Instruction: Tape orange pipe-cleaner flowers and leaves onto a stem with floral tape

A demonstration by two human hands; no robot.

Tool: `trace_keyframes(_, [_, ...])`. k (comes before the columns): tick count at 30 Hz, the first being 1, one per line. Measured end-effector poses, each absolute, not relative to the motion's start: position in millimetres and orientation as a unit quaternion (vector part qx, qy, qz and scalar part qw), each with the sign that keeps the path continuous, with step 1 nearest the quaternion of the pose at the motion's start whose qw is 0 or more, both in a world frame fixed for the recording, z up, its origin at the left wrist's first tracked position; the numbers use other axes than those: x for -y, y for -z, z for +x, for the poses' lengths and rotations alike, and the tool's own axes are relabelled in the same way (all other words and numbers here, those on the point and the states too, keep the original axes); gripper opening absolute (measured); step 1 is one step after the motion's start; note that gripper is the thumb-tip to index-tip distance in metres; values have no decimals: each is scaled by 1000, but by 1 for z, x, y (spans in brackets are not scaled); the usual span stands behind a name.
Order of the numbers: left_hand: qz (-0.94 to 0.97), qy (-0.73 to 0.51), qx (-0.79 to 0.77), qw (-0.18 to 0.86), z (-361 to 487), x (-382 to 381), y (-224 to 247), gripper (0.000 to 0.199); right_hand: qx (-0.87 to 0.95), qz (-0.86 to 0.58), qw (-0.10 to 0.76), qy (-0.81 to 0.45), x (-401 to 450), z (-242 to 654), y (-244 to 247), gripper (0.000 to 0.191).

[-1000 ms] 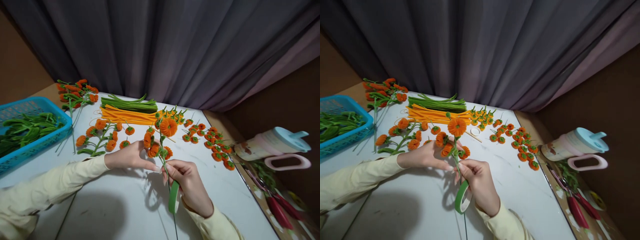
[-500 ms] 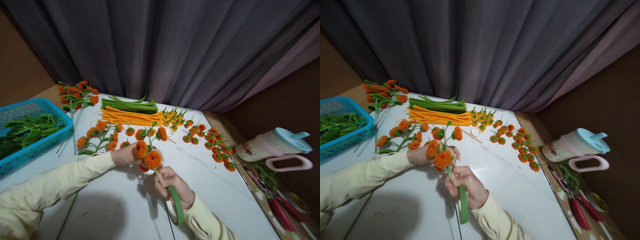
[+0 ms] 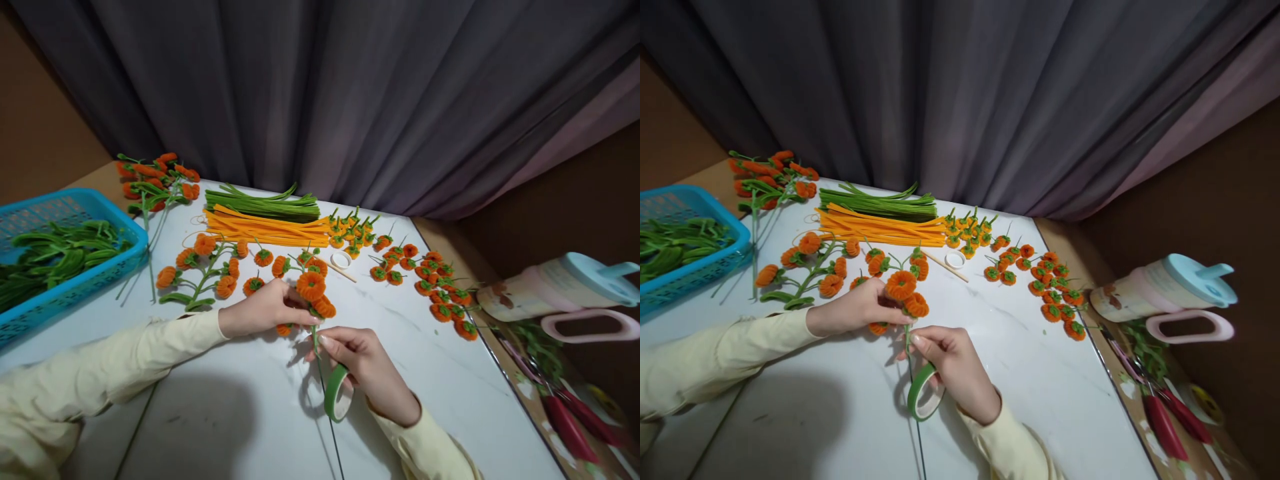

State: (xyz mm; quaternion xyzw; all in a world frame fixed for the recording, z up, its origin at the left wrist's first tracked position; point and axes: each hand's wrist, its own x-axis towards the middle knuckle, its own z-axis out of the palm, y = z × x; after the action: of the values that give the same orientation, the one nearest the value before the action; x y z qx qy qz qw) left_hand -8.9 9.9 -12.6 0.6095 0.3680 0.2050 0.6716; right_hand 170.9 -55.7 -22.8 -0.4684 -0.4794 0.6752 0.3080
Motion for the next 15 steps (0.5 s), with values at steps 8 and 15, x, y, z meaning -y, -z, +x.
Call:
trace_keyframes(8, [630, -172, -422, 629, -7, -5, 16, 25, 723, -499, 241, -411, 66, 174, 12, 22])
trace_keyframes(15, [659, -151, -423, 604, -8, -4, 16, 30, 778, -509, 196, -312, 70, 169, 7, 23])
